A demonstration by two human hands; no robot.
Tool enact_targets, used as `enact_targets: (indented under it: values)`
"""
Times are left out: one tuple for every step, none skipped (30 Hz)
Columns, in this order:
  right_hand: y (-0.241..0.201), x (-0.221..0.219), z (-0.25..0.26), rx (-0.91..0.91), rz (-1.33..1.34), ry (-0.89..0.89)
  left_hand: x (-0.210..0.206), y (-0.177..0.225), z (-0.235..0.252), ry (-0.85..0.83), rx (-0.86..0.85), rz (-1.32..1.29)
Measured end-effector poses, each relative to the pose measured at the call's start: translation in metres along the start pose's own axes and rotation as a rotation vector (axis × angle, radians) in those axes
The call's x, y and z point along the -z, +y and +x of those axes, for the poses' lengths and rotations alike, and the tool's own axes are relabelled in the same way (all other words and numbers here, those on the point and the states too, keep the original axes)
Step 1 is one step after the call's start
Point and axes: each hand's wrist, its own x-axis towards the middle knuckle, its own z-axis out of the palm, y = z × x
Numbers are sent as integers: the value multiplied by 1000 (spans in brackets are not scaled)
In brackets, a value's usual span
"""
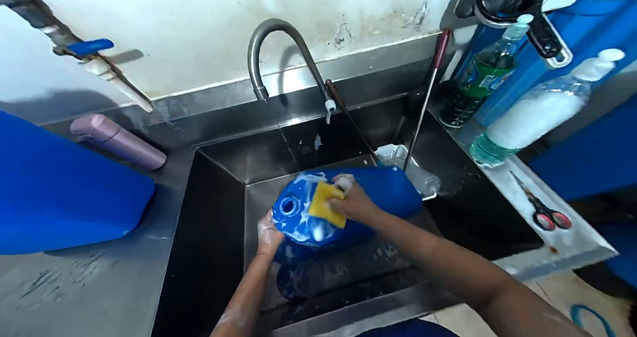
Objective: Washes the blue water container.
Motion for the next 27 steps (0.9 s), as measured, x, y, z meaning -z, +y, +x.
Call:
enact_targets:
  values:
    - [29, 5, 15, -11, -308, 24, 5, -20, 2, -170, 96, -16]
    - [61, 23, 33, -58, -563, 84, 10, -38, 6, -318, 170, -41]
    - [84, 46, 48, -156, -701, 132, 16, -51, 9, -414, 222, -80]
    - [93, 60, 58, -290, -765, 147, 21, -59, 11, -454, 240, -111]
    - [91, 54, 60, -405, -790, 112, 21, -61, 11, -431, 256, -117]
    - [85, 23, 53, -397, -809, 63, 19, -59, 11, -367, 286, -80]
    - [76, -29, 38, -259, -803, 10, 17, -54, 11, -312, 317, -19]
    - [65, -88, 19, -30, -736, -26, 16, -50, 12, -297, 330, 35]
    - [52, -139, 0, 157, -648, -106, 17, -49, 12, -303, 329, 63]
    - [46, -170, -17, 294, -595, -208, 19, -49, 10, -320, 322, 69]
    - [45, -176, -26, 358, -580, -277, 21, -50, 8, -341, 313, 64]
    - [53, -160, -29, 368, -592, -214, 24, -51, 7, -346, 295, 53]
    - [66, -125, -24, 290, -641, -85, 24, -53, 7, -346, 284, 40]
    - [79, -77, -13, 145, -724, 43, 24, -53, 9, -349, 281, 29]
    - [89, -26, 2, -81, -797, 131, 24, -52, 12, -364, 287, 25]
    - [92, 16, 19, -355, -822, 177, 24, -51, 13, -386, 295, 30]
    - [94, 39, 34, -566, -817, 223, 23, -50, 14, -403, 301, 39]
    - [90, 33, 43, -650, -825, 247, 21, -50, 15, -404, 298, 47]
    - [80, -2, 43, -574, -868, 217, 21, -50, 16, -397, 293, 54]
    - [72, -56, 35, -388, -893, 140, 21, -50, 16, -386, 288, 59]
    - [59, -114, 20, -174, -831, 36, 19, -51, 13, -372, 281, 65]
    - [49, -163, 6, 36, -746, -67, 18, -52, 8, -357, 276, 79]
    - [42, -189, 0, 182, -681, -178, 16, -53, 4, -338, 271, 95]
    - [38, -189, 7, 258, -660, -258, 17, -56, 3, -306, 250, 83]
    - [45, -168, 19, 274, -689, -212, 15, -62, 0, -265, 211, 59]
    - [59, -126, 35, 194, -753, -129, 10, -71, -1, -222, 173, 8]
    - [74, -71, 56, 24, -788, -57, 3, -80, -1, -185, 145, -65]
